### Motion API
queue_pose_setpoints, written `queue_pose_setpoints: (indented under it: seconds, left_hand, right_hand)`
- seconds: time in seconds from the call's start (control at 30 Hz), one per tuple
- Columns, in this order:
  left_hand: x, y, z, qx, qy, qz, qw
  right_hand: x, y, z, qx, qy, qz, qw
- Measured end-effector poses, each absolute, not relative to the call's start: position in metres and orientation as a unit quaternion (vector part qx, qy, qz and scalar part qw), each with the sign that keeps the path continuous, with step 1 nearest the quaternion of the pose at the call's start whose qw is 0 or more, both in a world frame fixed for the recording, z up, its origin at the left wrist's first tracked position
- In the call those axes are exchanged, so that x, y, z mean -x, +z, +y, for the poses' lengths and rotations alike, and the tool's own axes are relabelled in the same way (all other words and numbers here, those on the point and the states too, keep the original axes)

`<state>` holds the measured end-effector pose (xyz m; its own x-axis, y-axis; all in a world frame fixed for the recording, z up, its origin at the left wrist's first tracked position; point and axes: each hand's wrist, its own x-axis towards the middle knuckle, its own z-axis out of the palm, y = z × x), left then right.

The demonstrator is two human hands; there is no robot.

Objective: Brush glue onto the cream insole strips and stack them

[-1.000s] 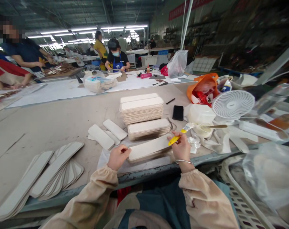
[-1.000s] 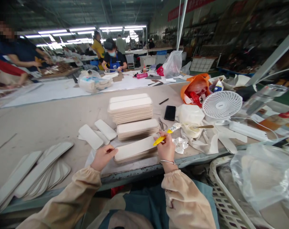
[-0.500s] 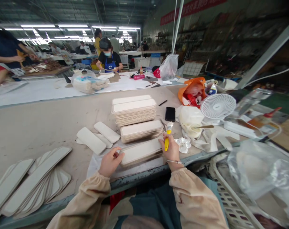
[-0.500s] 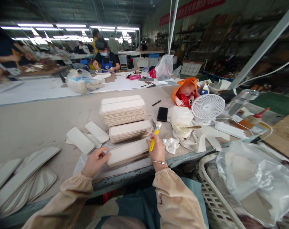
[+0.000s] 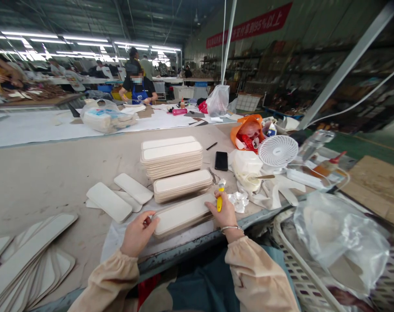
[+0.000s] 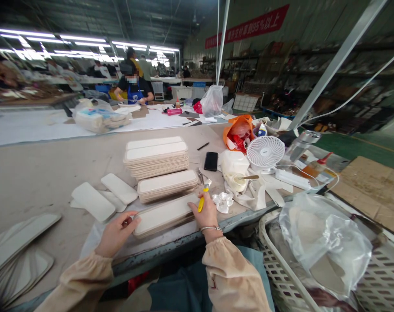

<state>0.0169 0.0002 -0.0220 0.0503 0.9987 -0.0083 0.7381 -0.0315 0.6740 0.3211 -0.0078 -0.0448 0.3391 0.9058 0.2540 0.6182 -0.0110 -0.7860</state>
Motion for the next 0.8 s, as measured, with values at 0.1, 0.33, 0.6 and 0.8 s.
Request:
queue_pose_setpoints:
  seconds: [0.1,0.33,0.6,0.8]
  left_hand:
    - [-0.0172,-0.0215,-0.0002,-0.675,0.243,0.646,0.261]
    - [-0.0154,-0.0268,-0.0007,-0.682,0.250,0.640,0.252]
    - [-0.0169,-0.0268,-0.0010,-0.679,0.251,0.641,0.256]
    - [-0.0133,-0.0284,0.0004,-0.706,0.245,0.628,0.216]
  right_hand:
    - [-0.3210,-0.0455,-0.0061,0.691,0.178,-0.540,0.447]
    - [-0.3193,-0.0450,-0.0052,0.701,0.161,-0.532,0.446]
    - [-0.3165,-0.0446,-0.0051,0.692,0.141,-0.539,0.459]
    - [-0.3141,-0.0399,-0.0087,0.660,0.152,-0.533,0.507]
